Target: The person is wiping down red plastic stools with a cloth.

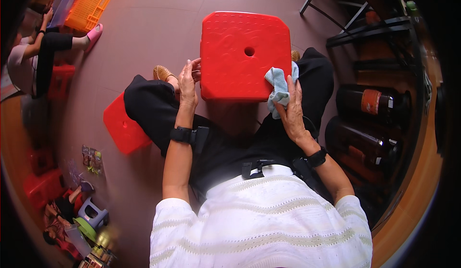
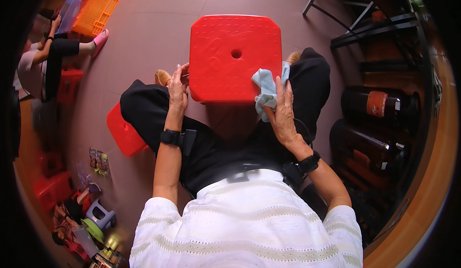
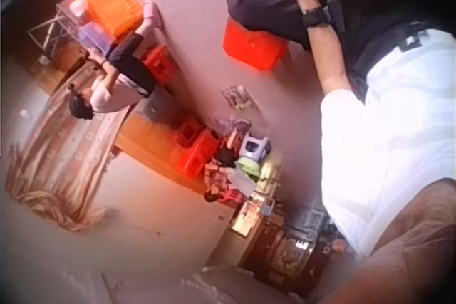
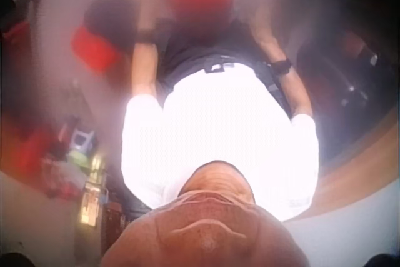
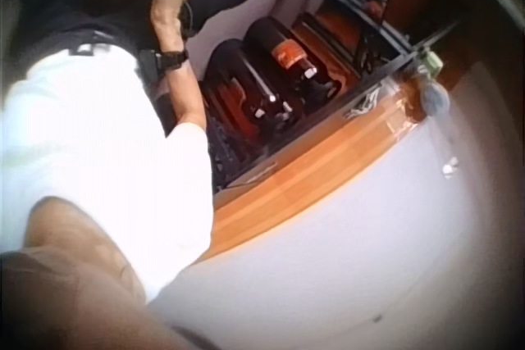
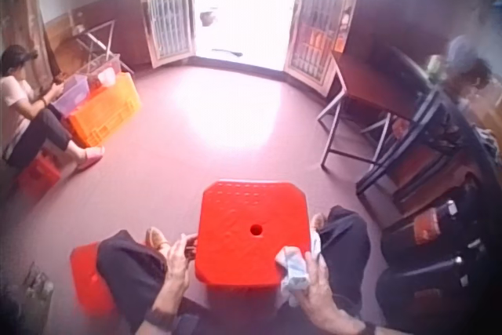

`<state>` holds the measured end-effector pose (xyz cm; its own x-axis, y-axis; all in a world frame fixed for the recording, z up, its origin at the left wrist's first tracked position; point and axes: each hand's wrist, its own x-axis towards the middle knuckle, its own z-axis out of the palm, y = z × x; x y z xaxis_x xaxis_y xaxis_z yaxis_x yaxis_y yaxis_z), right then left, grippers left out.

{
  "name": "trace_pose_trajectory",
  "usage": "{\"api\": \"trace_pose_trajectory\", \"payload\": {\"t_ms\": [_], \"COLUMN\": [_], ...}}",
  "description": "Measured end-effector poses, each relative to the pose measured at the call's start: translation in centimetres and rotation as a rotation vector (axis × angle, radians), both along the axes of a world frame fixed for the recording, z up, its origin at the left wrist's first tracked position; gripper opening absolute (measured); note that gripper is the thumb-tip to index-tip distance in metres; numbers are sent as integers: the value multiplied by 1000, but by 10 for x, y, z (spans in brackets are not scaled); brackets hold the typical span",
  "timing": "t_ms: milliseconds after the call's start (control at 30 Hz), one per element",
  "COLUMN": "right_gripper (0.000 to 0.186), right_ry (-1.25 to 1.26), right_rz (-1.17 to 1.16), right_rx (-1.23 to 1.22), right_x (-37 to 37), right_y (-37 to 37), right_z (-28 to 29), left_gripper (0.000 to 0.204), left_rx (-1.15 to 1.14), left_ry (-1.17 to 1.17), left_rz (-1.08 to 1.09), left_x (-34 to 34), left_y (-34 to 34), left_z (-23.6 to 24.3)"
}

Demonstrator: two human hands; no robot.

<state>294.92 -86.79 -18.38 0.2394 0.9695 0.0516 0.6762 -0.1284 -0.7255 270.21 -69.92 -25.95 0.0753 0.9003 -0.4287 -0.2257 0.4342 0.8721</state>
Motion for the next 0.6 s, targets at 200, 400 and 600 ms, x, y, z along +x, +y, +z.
{"api": "trace_pose_trajectory", "payload": {"t_ms": [200, 400, 600], "right_gripper": [82, 60, 55], "right_ry": [-367, -578, -545], "right_rz": [116, 457, 596], "right_rx": [27, 80, 134], "right_x": [-12, -60, -112], "right_y": [-2, 34, 69], "right_z": [0, 7, 10], "left_gripper": [44, 46, 48], "left_rx": [-9, -35, -23], "left_ry": [9, -17, -45], "left_rz": [-41, -6, -15], "left_x": [0, -13, -22], "left_y": [1, 4, 6], "left_z": [1, 4, 7]}}
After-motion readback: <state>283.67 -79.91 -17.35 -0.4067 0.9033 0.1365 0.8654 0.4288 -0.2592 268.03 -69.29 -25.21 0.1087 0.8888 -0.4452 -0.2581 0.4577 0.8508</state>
